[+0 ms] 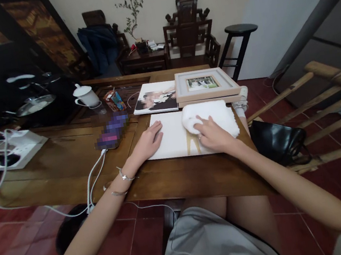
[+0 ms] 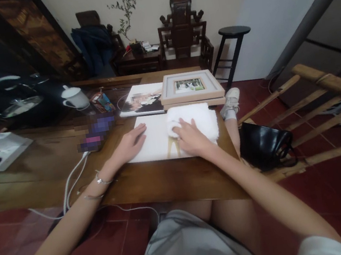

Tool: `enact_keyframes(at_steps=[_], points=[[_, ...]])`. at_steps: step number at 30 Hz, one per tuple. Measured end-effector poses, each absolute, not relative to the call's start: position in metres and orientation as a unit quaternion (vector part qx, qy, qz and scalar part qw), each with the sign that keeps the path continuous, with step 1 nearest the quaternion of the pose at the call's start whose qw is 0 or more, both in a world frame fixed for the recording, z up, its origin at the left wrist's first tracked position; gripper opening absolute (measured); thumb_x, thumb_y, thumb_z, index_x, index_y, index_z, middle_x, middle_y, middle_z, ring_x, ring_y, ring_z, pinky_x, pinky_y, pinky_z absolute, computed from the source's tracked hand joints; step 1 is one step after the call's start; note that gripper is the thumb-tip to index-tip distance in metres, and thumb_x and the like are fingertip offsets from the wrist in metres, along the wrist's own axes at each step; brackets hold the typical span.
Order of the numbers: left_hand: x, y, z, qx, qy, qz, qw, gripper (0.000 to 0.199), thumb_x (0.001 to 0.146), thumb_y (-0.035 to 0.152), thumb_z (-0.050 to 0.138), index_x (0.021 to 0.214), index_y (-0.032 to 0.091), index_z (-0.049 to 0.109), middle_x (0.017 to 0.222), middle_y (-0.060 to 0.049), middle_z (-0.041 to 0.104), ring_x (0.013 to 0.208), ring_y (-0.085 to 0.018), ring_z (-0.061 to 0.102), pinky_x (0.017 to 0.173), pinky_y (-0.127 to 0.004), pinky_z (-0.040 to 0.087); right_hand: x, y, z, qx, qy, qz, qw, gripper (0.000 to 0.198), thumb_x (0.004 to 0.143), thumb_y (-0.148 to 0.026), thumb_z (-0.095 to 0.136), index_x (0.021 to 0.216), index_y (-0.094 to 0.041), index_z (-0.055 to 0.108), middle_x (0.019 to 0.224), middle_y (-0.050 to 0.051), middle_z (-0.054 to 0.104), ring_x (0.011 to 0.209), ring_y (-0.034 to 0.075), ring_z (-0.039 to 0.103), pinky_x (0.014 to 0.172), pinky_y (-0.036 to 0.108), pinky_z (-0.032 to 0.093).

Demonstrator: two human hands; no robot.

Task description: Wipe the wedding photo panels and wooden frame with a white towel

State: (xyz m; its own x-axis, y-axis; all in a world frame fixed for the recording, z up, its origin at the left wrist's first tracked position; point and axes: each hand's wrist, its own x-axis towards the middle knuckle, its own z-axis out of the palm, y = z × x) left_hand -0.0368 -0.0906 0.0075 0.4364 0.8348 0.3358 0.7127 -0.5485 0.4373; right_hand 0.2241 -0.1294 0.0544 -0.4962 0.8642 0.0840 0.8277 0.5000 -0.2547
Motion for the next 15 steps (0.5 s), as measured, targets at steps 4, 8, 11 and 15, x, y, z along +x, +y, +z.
enact_keyframes(at_steps=[4, 8, 11, 15], points=[[-0.036, -0.091, 0.008, 0.836, 0.463, 0.268, 0.121, 0.043, 0.094, 0.032, 0.041, 0.127, 0.01, 0.058, 0.14, -0.017, 0.052, 0.134, -0.027, 0.045, 0.115, -0.043, 0.032, 0.215, -0.175, 0.055, -0.474, -0.87, 0.109, 0.087, 0.036, 0.075, -0.002, 0.04, 0.102, -0.012, 0.061, 0.15, 0.019, 0.037, 0.143, 0.037, 0.02, 0.11, 0.066, 0.017], [-0.034, -0.091, 0.008, 0.837, 0.463, 0.265, 0.121, 0.044, 0.095, 0.034, 0.04, 0.128, 0.009, 0.057, 0.14, -0.017, 0.052, 0.134, -0.027, 0.044, 0.114, -0.043, 0.033, 0.215, -0.217, 0.067, -0.452, -0.877, 0.156, 0.049, 0.034, 0.074, -0.004, 0.043, 0.101, -0.013, 0.063, 0.15, 0.018, 0.037, 0.143, 0.038, 0.02, 0.11, 0.067, 0.02], [-0.034, -0.091, 0.008, 0.837, 0.466, 0.261, 0.12, 0.045, 0.095, 0.034, 0.04, 0.128, 0.009, 0.057, 0.14, -0.016, 0.052, 0.135, -0.027, 0.043, 0.115, -0.043, 0.032, 0.215, -0.233, 0.076, -0.426, -0.886, 0.181, 0.034, 0.035, 0.074, -0.004, 0.043, 0.102, -0.013, 0.062, 0.15, 0.017, 0.039, 0.143, 0.036, 0.022, 0.11, 0.065, 0.022], [-0.034, -0.091, 0.008, 0.837, 0.467, 0.26, 0.118, 0.047, 0.094, 0.033, 0.039, 0.128, 0.006, 0.057, 0.14, -0.019, 0.051, 0.134, -0.027, 0.044, 0.115, -0.041, 0.032, 0.213, -0.226, 0.076, -0.417, -0.891, 0.167, 0.058, 0.033, 0.076, -0.005, 0.042, 0.101, -0.012, 0.061, 0.142, 0.02, 0.047, 0.14, 0.035, 0.028, 0.109, 0.063, 0.026]])
